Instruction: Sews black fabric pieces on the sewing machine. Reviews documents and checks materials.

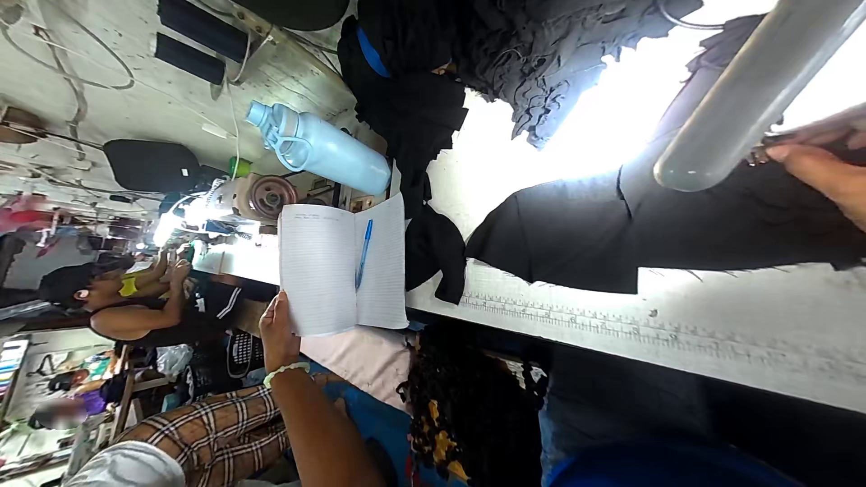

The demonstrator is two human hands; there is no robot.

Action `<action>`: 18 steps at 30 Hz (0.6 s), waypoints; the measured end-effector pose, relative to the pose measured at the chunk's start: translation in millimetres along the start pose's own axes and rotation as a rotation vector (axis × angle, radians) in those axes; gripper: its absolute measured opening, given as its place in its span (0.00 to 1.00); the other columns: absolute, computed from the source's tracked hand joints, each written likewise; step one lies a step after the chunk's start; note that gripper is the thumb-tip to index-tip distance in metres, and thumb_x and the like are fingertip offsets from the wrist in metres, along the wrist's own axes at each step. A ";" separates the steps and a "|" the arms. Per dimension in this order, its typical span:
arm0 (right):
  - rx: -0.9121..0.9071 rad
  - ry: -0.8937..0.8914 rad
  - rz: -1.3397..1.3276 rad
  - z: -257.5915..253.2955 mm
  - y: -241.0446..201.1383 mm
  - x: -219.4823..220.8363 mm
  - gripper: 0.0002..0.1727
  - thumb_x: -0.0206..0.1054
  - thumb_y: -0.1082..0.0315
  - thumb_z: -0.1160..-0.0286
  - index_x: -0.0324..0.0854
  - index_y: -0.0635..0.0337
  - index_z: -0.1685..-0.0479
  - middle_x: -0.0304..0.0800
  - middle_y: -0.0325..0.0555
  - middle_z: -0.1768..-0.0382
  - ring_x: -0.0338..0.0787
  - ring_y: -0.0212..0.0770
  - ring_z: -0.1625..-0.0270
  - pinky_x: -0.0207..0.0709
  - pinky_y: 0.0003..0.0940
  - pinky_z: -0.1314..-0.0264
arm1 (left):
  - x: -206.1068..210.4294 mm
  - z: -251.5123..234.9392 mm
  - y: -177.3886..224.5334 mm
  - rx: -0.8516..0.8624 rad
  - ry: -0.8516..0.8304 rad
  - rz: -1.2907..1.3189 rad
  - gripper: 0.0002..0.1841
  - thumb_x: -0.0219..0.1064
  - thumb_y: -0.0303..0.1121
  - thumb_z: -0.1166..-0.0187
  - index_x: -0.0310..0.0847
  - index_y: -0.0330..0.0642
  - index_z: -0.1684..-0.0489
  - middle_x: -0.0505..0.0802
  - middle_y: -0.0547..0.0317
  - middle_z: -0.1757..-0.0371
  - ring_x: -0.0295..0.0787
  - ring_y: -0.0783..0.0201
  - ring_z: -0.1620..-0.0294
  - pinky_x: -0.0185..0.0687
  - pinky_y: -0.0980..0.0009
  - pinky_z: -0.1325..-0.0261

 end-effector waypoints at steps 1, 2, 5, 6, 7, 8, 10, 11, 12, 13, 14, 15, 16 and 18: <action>-0.009 0.002 -0.002 0.5 -3.3 -0.2 0.21 0.64 0.61 0.16 0.79 0.77 0.43 0.84 0.68 0.44 0.83 0.49 0.43 0.71 0.46 0.31 | 0.2 0.3 0.6 0.001 0.001 0.002 0.16 0.49 0.33 0.05 0.84 0.36 0.48 0.94 0.68 0.69 0.93 0.76 0.69 0.92 0.76 0.62; -0.023 0.006 -0.003 0.7 -6.6 -0.5 0.21 0.64 0.62 0.16 0.79 0.78 0.43 0.85 0.68 0.45 0.83 0.48 0.43 0.72 0.45 0.31 | 0.4 0.8 1.3 0.001 0.000 0.003 0.16 0.49 0.33 0.05 0.84 0.36 0.48 0.94 0.68 0.69 0.93 0.77 0.69 0.92 0.76 0.62; -0.050 -0.015 0.006 -0.9 -8.6 -0.2 0.22 0.63 0.62 0.15 0.79 0.79 0.43 0.84 0.71 0.45 0.83 0.53 0.42 0.71 0.50 0.31 | 0.0 0.5 1.0 0.007 -0.003 -0.007 0.16 0.49 0.33 0.05 0.84 0.36 0.48 0.94 0.68 0.69 0.93 0.76 0.69 0.92 0.75 0.62; -0.061 -0.022 0.004 -0.9 -10.9 -0.1 0.21 0.63 0.63 0.15 0.78 0.80 0.43 0.84 0.73 0.45 0.83 0.55 0.42 0.71 0.52 0.31 | -0.3 0.0 0.5 0.013 -0.014 -0.017 0.16 0.49 0.34 0.06 0.84 0.36 0.47 0.94 0.68 0.68 0.93 0.76 0.68 0.92 0.74 0.60; -0.070 -0.023 0.004 -0.7 -14.0 -0.3 0.21 0.63 0.65 0.15 0.78 0.81 0.44 0.84 0.73 0.45 0.83 0.55 0.42 0.70 0.51 0.31 | -0.2 -0.3 0.4 0.015 -0.023 -0.028 0.16 0.49 0.34 0.05 0.84 0.36 0.47 0.94 0.68 0.67 0.93 0.77 0.67 0.92 0.74 0.59; -0.069 -0.022 0.005 -0.3 -16.8 -0.8 0.20 0.63 0.66 0.16 0.78 0.82 0.44 0.84 0.74 0.44 0.83 0.55 0.42 0.70 0.50 0.30 | 0.2 -0.1 0.7 0.014 -0.026 -0.032 0.17 0.48 0.34 0.05 0.84 0.36 0.47 0.94 0.69 0.67 0.93 0.77 0.67 0.92 0.74 0.59; -0.062 -0.017 0.026 0.0 -19.3 -1.9 0.20 0.63 0.64 0.15 0.79 0.80 0.44 0.84 0.72 0.45 0.83 0.55 0.42 0.70 0.51 0.31 | 0.5 0.1 0.8 0.015 -0.022 -0.021 0.16 0.49 0.34 0.05 0.84 0.37 0.48 0.94 0.69 0.68 0.93 0.77 0.68 0.92 0.74 0.60; -0.056 -0.018 0.034 -0.2 -19.0 -2.4 0.21 0.64 0.63 0.15 0.79 0.80 0.44 0.85 0.73 0.45 0.84 0.56 0.41 0.70 0.54 0.31 | 0.3 -0.1 0.4 0.017 -0.022 -0.014 0.16 0.49 0.34 0.05 0.84 0.37 0.48 0.94 0.69 0.68 0.93 0.77 0.68 0.92 0.75 0.60; -0.058 -0.021 0.040 -0.4 -18.6 -2.5 0.21 0.63 0.63 0.15 0.79 0.79 0.44 0.85 0.72 0.45 0.84 0.57 0.41 0.70 0.55 0.31 | 0.3 -0.3 -0.1 0.019 -0.024 -0.008 0.16 0.49 0.34 0.05 0.84 0.37 0.48 0.94 0.69 0.68 0.93 0.77 0.68 0.92 0.75 0.60; -0.059 -0.023 0.041 -0.5 -17.7 -2.5 0.21 0.64 0.62 0.15 0.79 0.79 0.44 0.85 0.72 0.45 0.84 0.57 0.41 0.70 0.56 0.31 | 0.2 -0.3 -0.3 0.020 -0.026 -0.005 0.16 0.49 0.33 0.05 0.84 0.37 0.48 0.94 0.69 0.68 0.93 0.77 0.68 0.92 0.75 0.60; -0.059 -0.023 0.040 -0.6 -16.2 -2.6 0.21 0.64 0.63 0.15 0.79 0.79 0.43 0.85 0.72 0.44 0.84 0.57 0.41 0.70 0.56 0.31 | 0.5 0.1 0.3 0.023 -0.027 -0.002 0.16 0.48 0.33 0.06 0.84 0.37 0.48 0.94 0.69 0.68 0.93 0.77 0.68 0.92 0.75 0.60; -0.066 -0.017 0.037 -0.5 -15.7 -2.7 0.21 0.64 0.63 0.15 0.80 0.79 0.44 0.85 0.72 0.45 0.83 0.56 0.42 0.70 0.55 0.31 | 0.5 0.5 0.8 0.024 -0.025 -0.001 0.16 0.48 0.33 0.06 0.84 0.37 0.49 0.94 0.69 0.68 0.93 0.77 0.68 0.92 0.75 0.60; -0.072 -0.017 0.036 -0.4 -16.6 -2.8 0.20 0.64 0.63 0.15 0.80 0.79 0.44 0.85 0.72 0.45 0.83 0.55 0.42 0.70 0.54 0.31 | 0.4 0.7 0.6 0.023 -0.020 0.001 0.16 0.48 0.33 0.06 0.84 0.37 0.49 0.94 0.69 0.69 0.93 0.77 0.68 0.92 0.75 0.61; -0.078 -0.031 0.041 -0.3 -20.8 -3.0 0.20 0.63 0.65 0.15 0.79 0.80 0.43 0.84 0.74 0.44 0.84 0.58 0.41 0.70 0.55 0.31 | 1.5 2.5 1.9 0.026 -0.019 0.004 0.16 0.48 0.33 0.05 0.84 0.37 0.49 0.94 0.69 0.69 0.93 0.77 0.68 0.92 0.76 0.61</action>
Point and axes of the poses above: each hand's wrist, its own z-axis away from the middle knuckle, its own x-axis out of the palm, y = z × x, the point moved 9 cm from there along -z, towards the middle knuckle
